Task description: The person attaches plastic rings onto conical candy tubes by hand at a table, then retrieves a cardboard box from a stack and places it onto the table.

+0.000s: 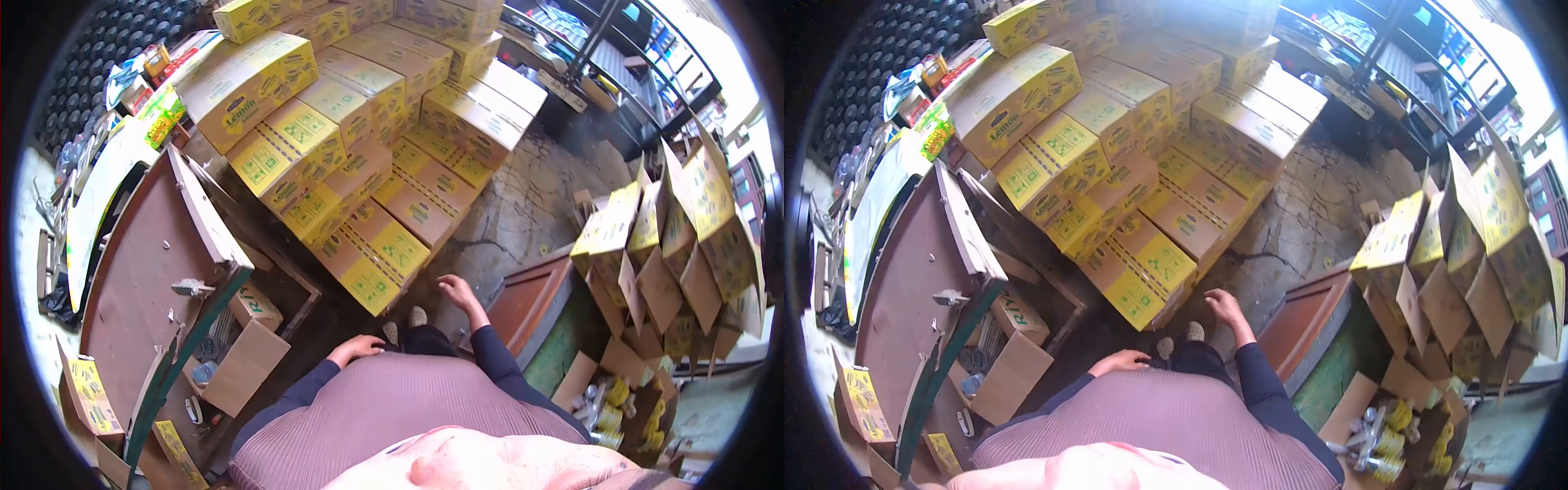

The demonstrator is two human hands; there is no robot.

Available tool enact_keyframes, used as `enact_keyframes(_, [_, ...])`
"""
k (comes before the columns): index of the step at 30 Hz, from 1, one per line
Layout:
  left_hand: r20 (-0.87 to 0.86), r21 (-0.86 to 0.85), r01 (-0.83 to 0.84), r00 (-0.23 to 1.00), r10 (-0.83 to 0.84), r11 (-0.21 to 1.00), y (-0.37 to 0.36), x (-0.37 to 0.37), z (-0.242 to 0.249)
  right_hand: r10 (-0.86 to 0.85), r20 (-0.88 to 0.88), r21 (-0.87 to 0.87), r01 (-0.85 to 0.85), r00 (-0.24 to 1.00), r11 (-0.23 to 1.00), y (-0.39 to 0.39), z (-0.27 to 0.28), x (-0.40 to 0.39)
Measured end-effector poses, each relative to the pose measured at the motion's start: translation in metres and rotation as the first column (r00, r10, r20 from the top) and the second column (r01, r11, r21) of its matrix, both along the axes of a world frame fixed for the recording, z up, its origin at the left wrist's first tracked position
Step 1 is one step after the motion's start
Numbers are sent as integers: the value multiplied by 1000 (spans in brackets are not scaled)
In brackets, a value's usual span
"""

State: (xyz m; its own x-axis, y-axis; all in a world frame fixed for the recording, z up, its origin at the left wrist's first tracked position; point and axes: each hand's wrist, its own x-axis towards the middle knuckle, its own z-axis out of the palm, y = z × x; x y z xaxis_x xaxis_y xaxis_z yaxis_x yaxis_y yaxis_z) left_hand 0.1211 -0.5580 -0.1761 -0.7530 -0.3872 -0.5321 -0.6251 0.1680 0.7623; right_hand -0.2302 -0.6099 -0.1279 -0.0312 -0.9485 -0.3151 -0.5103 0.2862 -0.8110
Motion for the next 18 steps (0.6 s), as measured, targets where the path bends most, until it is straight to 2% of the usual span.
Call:
enact_keyframes(1, [-1, 15, -13, 1000, 13, 1000, -1, 3, 6, -34, -47, -133, 27, 998, 991, -19, 2, -9])
enact_keyframes(3, [5, 53, -59, 998, 58, 997, -5, 8, 15, -127, 111, -201, 147, 986, 969, -62, 8, -21])
enact_keyframes(5, [62, -6, -105, 993, 105, 994, -8, 12, 22, -112, 60, -360, 126, 992, 925, -100, 50, -18])
enact_keyframes(7, [67, -30, -205, 976, 207, 978, -21, 11, 67, -72, 36, -401, 81, 997, 912, -144, 67, -21])
enact_keyframes(9, [82, 4, -327, 942, 326, 945, -41, 9, 114, -40, 109, -454, 85, 993, 887, -179, 99, -16])
enact_keyframes(11, [67, -79, -464, 881, 469, 882, -62, 14, 141, 3, 120, -475, 55, 993, 878, -212, 121, -10])
enact_keyframes(13, [-42, -151, -717, 693, 720, 681, -78, 21, 151, 48, 124, -495, 20, 991, 869, -240, 132, -2])
enact_keyframes(15, [-165, -236, -874, 466, 869, 425, -97, 20, 171, 83, 43, -532, -47, 996, 845, -263, 140, 11])
enact_keyframes(17, [-398, -338, -931, 273, 876, 136, -116, 20, 177, 120, 41, -538, -79, 992, 839, -285, 149, 27])
enact_keyframes(18, [-492, -387, -920, 263, 830, 62, -127, 23, 180, 136, 52, -564, -84, 989, 821, -297, 154, 37])
